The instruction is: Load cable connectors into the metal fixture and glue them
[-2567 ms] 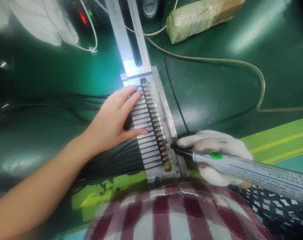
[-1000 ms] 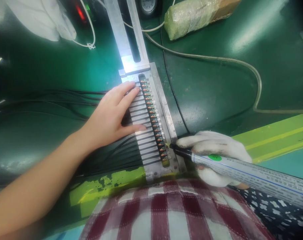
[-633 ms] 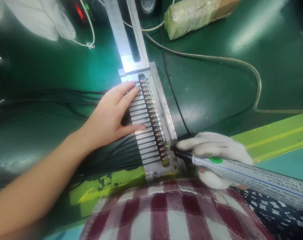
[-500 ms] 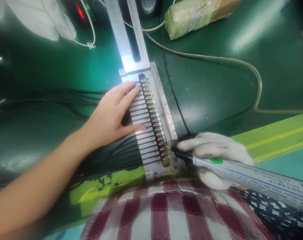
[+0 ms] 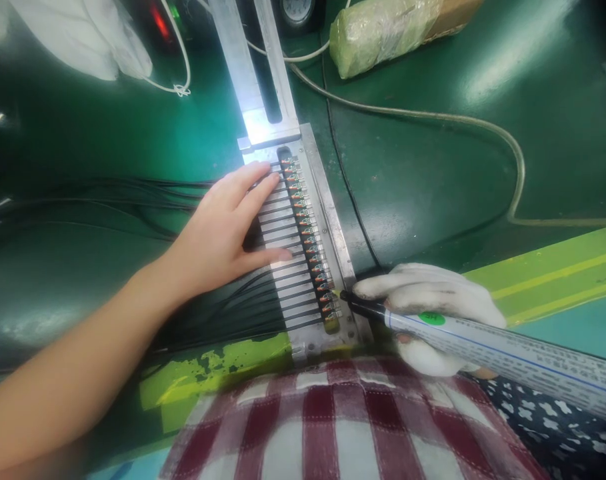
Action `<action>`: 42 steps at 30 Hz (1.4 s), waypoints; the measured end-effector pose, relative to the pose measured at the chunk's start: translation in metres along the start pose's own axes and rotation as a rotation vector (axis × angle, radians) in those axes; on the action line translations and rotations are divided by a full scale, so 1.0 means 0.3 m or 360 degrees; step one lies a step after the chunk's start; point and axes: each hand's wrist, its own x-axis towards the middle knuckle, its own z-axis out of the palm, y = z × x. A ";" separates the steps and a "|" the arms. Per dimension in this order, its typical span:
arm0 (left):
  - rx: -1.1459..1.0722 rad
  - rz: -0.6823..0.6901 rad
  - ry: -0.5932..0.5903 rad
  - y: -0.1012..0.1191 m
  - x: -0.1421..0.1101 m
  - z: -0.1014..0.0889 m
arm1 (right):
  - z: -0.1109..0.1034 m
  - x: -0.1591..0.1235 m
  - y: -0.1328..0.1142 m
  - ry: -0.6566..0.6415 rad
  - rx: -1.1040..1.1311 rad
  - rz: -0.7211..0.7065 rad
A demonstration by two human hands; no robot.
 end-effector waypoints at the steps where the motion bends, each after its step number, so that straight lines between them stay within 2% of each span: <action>1: 0.0005 0.0002 0.0000 0.000 0.000 0.000 | 0.002 0.000 0.000 0.0007 -0.0001 -0.0003; 24: -0.0008 -0.0005 0.0000 -0.001 0.002 0.002 | 0.017 0.000 0.001 0.0072 0.0043 0.0033; 28: 0.0003 0.0019 0.0012 -0.006 0.000 0.005 | 0.014 -0.005 0.002 0.0115 0.0029 -0.0011; 31: 0.0011 0.0023 0.0013 -0.008 -0.002 0.006 | 0.007 -0.013 0.003 0.0202 0.0043 -0.0130; 34: 0.0009 0.0033 0.0023 -0.007 -0.003 0.008 | 0.002 -0.021 -0.003 0.0140 0.0042 -0.0188; 42: 0.0030 0.0039 0.0043 -0.009 -0.001 0.011 | 0.022 -0.030 -0.014 0.0112 -0.0044 -0.0087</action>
